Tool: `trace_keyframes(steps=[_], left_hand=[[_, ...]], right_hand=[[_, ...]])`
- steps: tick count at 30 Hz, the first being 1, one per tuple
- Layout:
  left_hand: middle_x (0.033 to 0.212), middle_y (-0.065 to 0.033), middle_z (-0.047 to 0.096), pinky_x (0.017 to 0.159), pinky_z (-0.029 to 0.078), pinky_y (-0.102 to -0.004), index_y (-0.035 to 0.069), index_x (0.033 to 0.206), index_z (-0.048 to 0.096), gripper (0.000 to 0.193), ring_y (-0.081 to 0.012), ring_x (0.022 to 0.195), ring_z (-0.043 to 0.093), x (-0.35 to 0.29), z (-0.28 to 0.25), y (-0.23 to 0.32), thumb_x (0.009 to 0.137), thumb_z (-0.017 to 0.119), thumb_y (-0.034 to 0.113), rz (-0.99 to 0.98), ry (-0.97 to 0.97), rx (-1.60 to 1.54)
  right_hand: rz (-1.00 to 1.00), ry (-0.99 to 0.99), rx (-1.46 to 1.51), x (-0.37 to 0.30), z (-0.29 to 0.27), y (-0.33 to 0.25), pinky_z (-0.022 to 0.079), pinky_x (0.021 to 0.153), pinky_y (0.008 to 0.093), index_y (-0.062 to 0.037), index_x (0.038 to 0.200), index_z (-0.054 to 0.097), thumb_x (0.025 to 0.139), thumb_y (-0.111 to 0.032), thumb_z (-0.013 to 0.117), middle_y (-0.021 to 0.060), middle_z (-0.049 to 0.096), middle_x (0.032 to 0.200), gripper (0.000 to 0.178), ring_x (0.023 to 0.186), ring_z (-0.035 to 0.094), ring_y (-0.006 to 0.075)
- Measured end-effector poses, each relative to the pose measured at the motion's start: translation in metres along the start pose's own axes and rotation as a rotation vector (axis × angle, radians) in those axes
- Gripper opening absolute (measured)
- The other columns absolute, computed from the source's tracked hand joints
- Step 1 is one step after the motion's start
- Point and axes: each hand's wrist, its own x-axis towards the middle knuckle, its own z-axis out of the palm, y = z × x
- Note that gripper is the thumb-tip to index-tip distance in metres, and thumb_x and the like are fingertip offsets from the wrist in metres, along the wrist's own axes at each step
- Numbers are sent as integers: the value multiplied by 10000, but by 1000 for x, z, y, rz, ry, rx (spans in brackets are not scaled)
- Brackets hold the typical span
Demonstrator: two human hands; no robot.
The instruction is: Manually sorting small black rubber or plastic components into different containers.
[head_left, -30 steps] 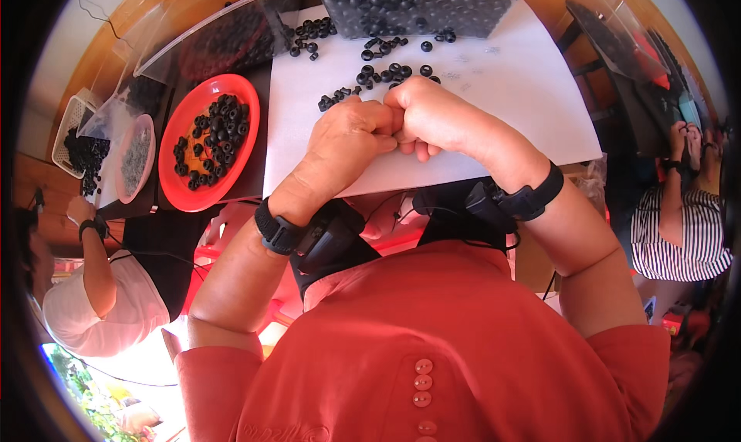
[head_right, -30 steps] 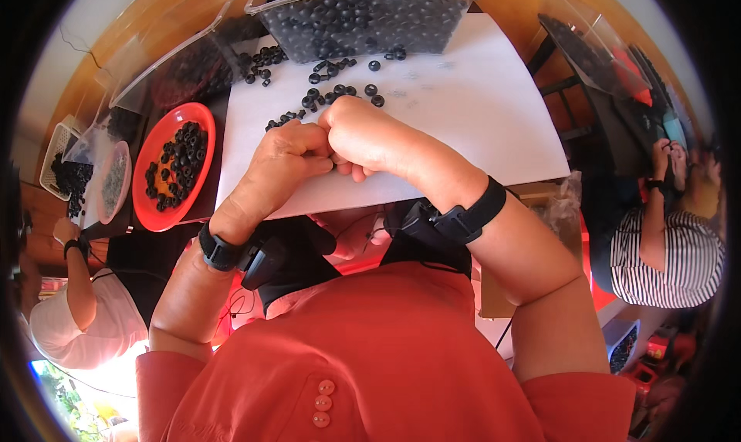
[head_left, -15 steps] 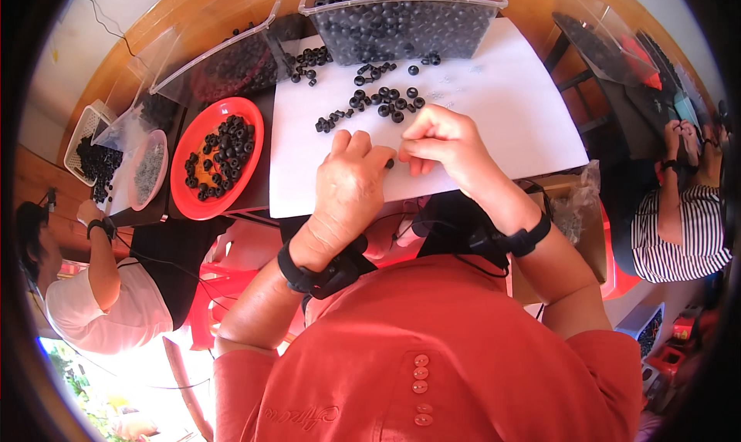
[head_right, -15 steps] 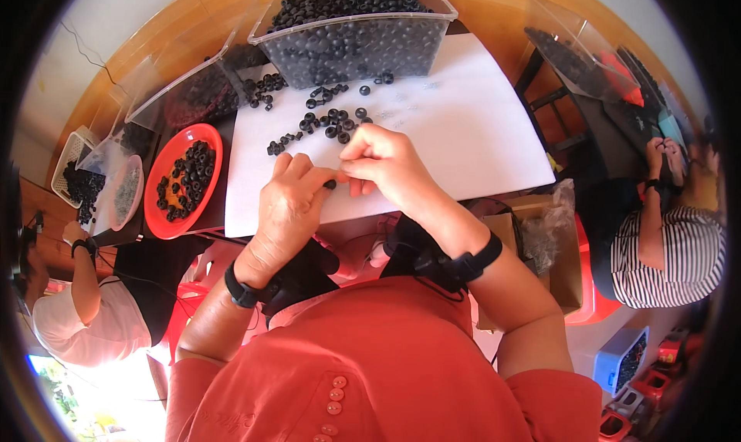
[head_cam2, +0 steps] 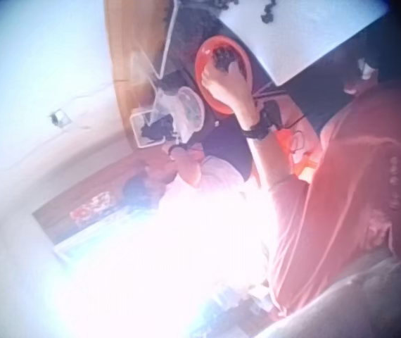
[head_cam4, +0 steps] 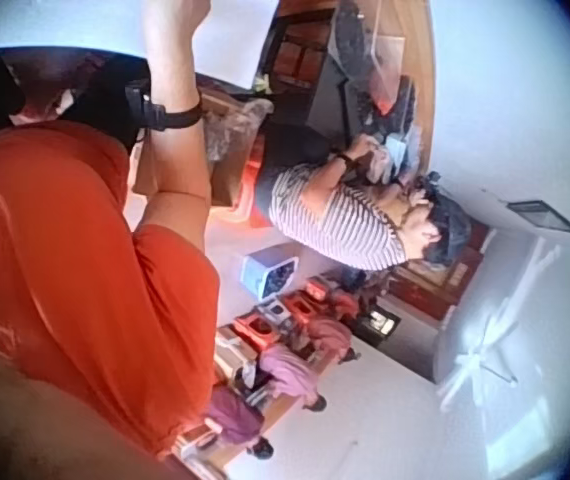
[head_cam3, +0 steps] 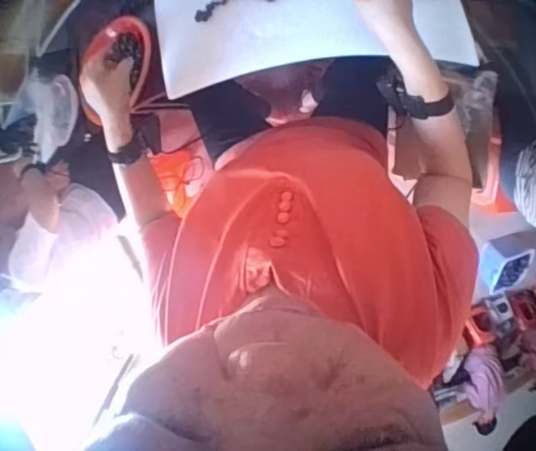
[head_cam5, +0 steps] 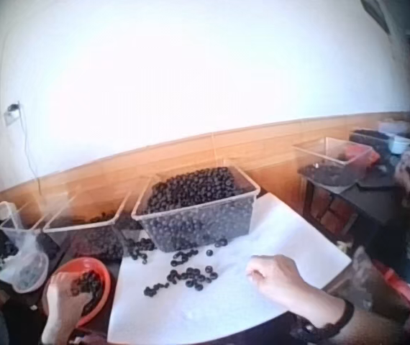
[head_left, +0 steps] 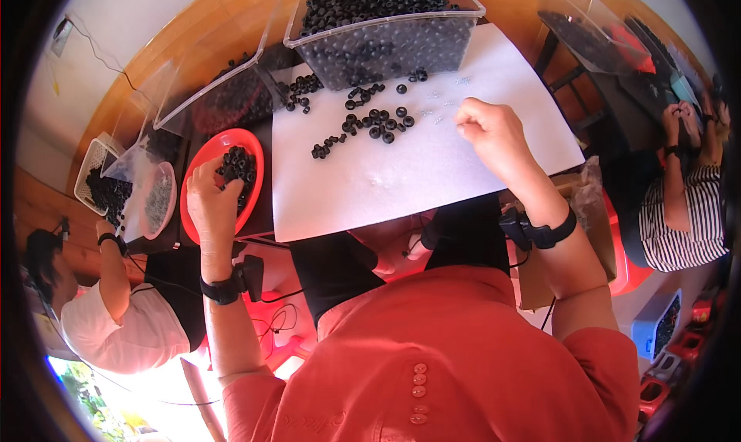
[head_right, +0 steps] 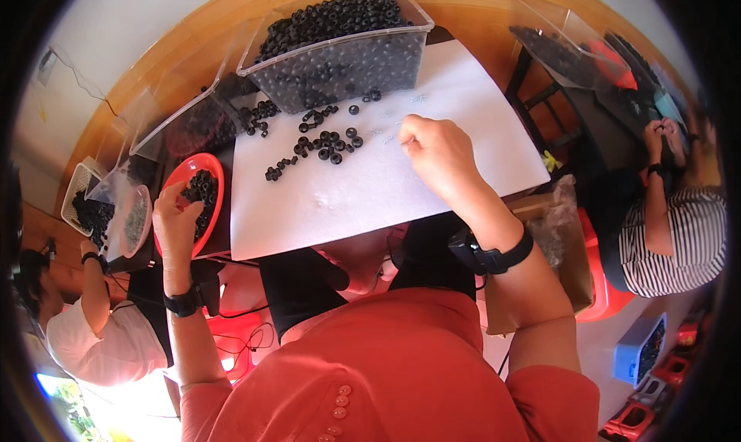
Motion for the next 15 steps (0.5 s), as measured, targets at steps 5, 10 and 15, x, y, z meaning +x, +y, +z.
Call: trace_keyframes(steps=[5,10,15], left_hand=[[919,-112,639,794,504,-404,42,1011,695,326,-300,894,603,-13,33,58,700,780,-7,279,10,-249],[816,-133,626,716,502,-407,4,884,688,150,-314,845,606,-23,66,130,741,733,-6,318,-237,-539],[861,-113,621,712,523,-397,23,929,696,198,-296,845,609,-7,100,157,736,732,1,535,-204,-301]], right_hand=[[-238,8,-493,19,19,-7,498,643,484,-87,862,685,837,-43,601,149,688,775,99,746,673,369],[-269,-84,-632,27,24,-7,508,638,487,-44,860,681,798,-13,585,173,668,760,118,739,675,378],[-307,-111,-625,22,17,-12,521,638,488,-21,827,679,782,-19,594,201,674,842,96,737,680,383]])
